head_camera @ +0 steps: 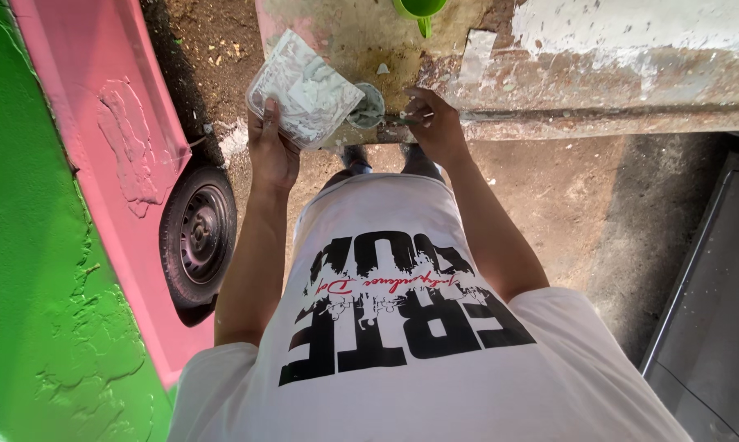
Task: The person scoops white plaster from a container using a putty knife and applies it to a low concrete wall. They repeatedly smooth the surface along the wall's length, occasionally reloading the tool from the container.
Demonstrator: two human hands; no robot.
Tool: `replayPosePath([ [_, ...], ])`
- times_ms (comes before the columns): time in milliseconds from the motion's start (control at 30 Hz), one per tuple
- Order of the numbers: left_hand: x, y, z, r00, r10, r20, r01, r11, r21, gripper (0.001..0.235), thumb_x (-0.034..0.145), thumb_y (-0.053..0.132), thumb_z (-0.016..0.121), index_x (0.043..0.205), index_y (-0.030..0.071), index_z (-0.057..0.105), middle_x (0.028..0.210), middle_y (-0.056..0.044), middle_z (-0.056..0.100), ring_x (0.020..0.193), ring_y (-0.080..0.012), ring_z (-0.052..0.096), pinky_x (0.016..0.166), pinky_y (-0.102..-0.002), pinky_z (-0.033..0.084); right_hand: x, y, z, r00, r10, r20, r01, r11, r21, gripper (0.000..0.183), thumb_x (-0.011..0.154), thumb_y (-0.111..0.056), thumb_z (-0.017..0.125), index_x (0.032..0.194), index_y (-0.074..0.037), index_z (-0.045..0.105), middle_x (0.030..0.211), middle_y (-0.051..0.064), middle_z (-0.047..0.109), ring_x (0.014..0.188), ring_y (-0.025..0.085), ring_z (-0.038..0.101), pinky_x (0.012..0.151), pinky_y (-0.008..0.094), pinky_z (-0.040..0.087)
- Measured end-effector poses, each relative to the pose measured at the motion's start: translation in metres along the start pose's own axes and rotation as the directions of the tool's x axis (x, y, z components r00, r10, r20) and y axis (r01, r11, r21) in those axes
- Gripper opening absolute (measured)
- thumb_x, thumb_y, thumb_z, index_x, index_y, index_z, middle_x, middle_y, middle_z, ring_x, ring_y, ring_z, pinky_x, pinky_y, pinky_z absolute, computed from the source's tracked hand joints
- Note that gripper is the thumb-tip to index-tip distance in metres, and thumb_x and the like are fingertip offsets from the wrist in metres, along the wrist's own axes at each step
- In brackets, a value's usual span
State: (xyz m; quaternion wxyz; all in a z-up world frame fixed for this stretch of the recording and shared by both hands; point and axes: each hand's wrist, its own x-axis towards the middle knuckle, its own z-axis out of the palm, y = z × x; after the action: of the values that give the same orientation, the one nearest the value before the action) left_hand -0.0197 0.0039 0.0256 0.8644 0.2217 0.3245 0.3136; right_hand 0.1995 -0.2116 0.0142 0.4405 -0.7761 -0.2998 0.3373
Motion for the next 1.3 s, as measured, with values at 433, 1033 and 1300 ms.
replayPosePath([
  [433,0.012,-0.012,0.005,0.992,0.086,-0.094,-0.087,0.996,-0.012,0.034,0.111,0.013,0.050,0.146,0.009,0.048,0.140,-0.014,0.064,0.125,-0.0264,0.068,0.100,-0.044,0.058,0.025,0.024,0.008,0.969,0.075,-0.236,0.025,0.919,0.394,0.026,0.106,-0.004,0.053,0.130,0.001,0.061,0.086,0.004,0.068,0.071,0.009,0.058,0.063,0.026,0.047],
  [1033,0.023,-0.026,0.017,0.965,0.164,-0.205,-0.143,0.983,0.113,0.046,0.108,0.018,0.056,0.152,0.010,0.042,0.139,-0.016,0.062,0.122,-0.0268,0.068,0.097,-0.044,0.058,0.041,0.042,0.001,0.999,0.031,-0.031,-0.014,0.894,0.448,0.018,0.101,-0.001,0.053,0.118,-0.002,0.056,0.083,0.004,0.058,0.074,0.009,0.056,0.067,0.025,0.050],
  [1300,0.026,-0.028,0.018,0.958,0.175,-0.229,-0.152,0.982,0.112,0.046,0.107,0.021,0.058,0.149,0.011,0.044,0.135,-0.013,0.064,0.119,-0.0246,0.070,0.094,-0.041,0.060,0.046,0.047,-0.007,0.998,0.042,-0.048,-0.024,0.945,0.326,0.010,0.103,-0.006,0.060,0.112,-0.001,0.060,0.092,0.004,0.068,0.081,0.009,0.066,0.071,0.025,0.056],
])
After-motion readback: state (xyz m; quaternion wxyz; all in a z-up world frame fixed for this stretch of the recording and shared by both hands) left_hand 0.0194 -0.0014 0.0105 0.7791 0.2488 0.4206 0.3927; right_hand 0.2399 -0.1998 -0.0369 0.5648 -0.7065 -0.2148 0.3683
